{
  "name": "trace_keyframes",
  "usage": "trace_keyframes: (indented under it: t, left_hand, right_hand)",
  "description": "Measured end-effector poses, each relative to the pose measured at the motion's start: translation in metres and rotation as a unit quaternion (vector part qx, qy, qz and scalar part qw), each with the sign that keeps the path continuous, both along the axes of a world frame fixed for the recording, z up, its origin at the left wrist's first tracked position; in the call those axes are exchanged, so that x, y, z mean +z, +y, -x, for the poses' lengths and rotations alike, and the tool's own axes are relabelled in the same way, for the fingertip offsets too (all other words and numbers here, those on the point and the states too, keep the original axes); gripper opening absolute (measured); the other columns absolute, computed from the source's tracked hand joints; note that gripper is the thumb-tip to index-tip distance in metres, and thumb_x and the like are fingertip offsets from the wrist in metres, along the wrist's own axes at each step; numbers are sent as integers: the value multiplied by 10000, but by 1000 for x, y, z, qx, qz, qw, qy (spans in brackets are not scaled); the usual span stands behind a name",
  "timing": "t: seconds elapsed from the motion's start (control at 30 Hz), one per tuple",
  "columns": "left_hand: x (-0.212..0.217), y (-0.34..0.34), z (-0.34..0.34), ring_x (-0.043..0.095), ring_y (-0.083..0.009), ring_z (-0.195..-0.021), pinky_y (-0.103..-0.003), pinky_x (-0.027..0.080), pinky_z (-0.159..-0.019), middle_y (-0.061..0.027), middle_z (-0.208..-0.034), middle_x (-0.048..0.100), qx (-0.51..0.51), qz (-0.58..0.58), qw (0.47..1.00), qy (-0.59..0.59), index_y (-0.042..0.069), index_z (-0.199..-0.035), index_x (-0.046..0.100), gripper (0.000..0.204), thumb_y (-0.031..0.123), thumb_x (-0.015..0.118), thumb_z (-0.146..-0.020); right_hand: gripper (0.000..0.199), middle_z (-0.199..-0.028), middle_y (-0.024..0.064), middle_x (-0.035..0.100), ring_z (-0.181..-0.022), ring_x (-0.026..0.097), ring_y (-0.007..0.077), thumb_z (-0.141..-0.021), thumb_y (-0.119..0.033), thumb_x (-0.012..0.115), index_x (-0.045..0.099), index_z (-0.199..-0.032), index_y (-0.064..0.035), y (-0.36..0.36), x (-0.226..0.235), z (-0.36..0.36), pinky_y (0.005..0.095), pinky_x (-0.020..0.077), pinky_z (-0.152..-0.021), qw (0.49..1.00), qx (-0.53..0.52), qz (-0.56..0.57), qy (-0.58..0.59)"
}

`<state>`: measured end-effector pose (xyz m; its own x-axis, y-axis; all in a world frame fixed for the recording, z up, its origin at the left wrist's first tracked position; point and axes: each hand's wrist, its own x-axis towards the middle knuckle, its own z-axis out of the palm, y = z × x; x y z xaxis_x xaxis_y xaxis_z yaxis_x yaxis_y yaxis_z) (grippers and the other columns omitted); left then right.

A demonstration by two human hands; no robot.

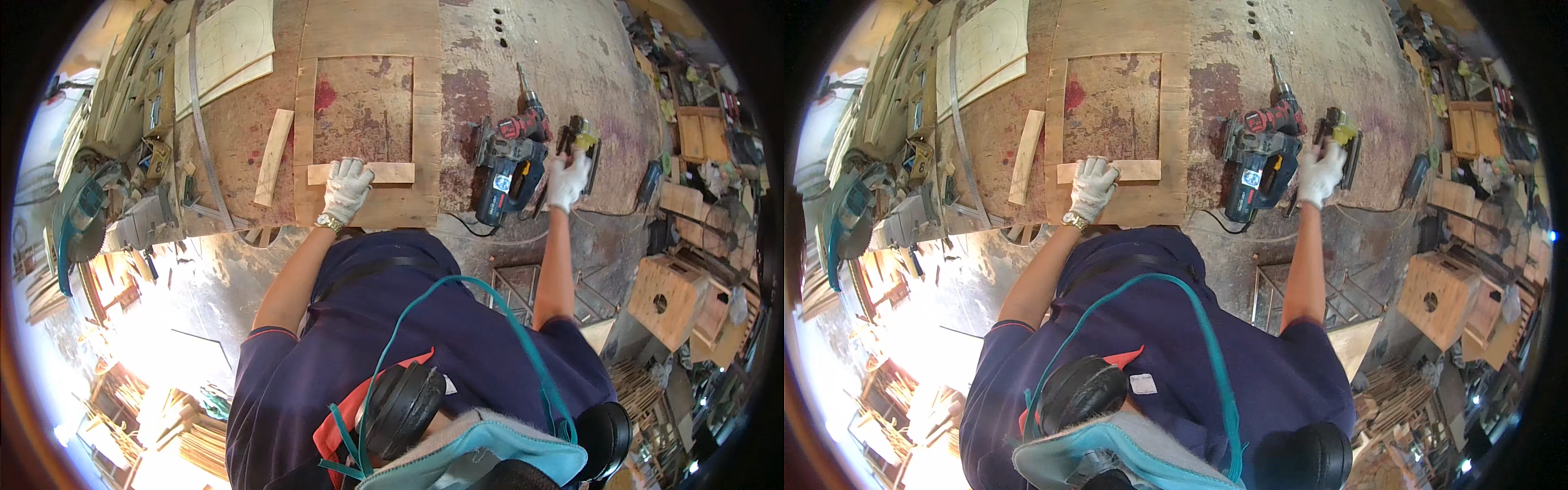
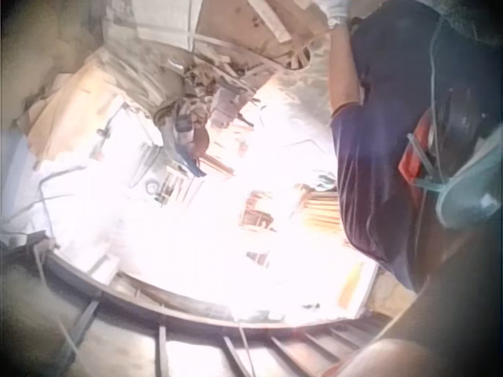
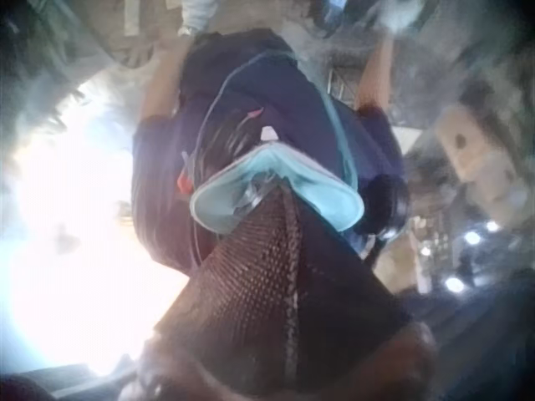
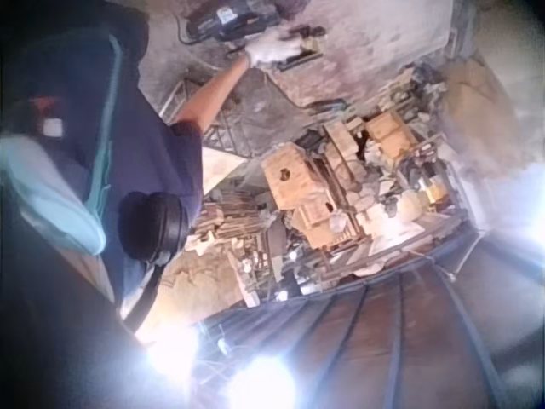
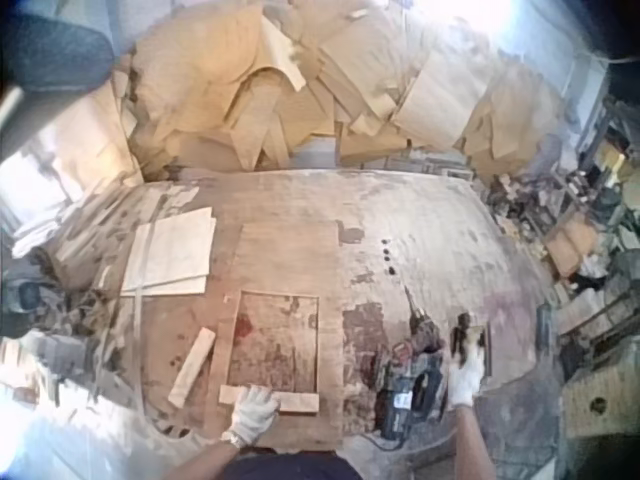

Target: The person assembles a rectangular wooden frame by arranging planks on a workbench, using a nail gun to fasten joints, and handling a power sander. They move pieces into position, secure them, and briefly sand edges before setting the frame aside.

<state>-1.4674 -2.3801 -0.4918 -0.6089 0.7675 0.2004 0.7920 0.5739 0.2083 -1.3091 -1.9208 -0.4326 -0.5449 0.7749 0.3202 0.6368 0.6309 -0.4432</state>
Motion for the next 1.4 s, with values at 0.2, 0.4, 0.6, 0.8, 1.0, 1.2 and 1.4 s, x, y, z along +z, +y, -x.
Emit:
trace_keyframes:
  t: [0.2,0.4,0.6,0.8,1.0,1.2,1.4]
  left_hand:
    - [1,5,-10,578,-292,-1072,-423,474,-906,-98,-1091,618,-44,6,997,-61,70,-1032,660,328,218,754,-755]
    - [34,-3,-16,552,-325,-1126,-461,463,-965,-153,-1171,585,-98,50,985,-131,0,-1377,548,863,474,836,-715]
    - [68,-8,-20,560,-349,-1114,-449,532,-892,-170,-1159,548,-33,-9,990,-140,26,-1412,534,856,474,828,-743]
    - [123,-20,-19,605,-416,-1059,-483,542,-846,-196,-1200,537,89,-181,938,-280,61,-1397,541,692,423,760,-850]
    - [147,-66,0,586,-314,-1033,-389,481,-876,-171,-1160,584,133,-327,823,-446,-38,-1375,545,743,597,543,-987]
    - [189,-111,41,552,-124,-962,-272,438,-868,-3,-1079,636,196,-318,649,-663,36,-1288,638,715,662,618,-943]
    - [229,-122,61,618,-174,-1086,-315,471,-967,-24,-1119,669,200,-308,532,-763,72,-1243,637,469,434,688,-950]
  right_hand:
    - [359,-950,242,719,-912,708,424,-923,-357,678,688,-999,-7,-207,-14,-47,488,535,-788,910,182,327,-180]
    - [417,-822,80,690,-710,664,193,-964,-386,682,687,-1075,16,-251,-90,-46,353,546,-626,871,-15,492,-12]
    - [371,-578,10,529,-548,468,86,-945,-335,714,696,-815,12,-253,31,-6,319,379,-494,884,37,464,-44]
    - [353,-574,39,487,-584,425,81,-915,-283,740,629,-778,22,-279,166,31,326,382,-519,904,180,387,-30]
    - [310,-742,176,602,-657,624,346,-926,-336,696,656,-928,-29,-331,206,68,421,495,-614,861,391,324,-38]
    - [220,-917,168,628,-849,657,386,-939,-260,637,605,-1018,-57,-369,198,100,463,531,-698,793,541,281,13]
    - [240,-978,171,617,-951,638,401,-929,-244,620,592,-1048,-38,-397,182,118,483,522,-792,744,598,286,84]
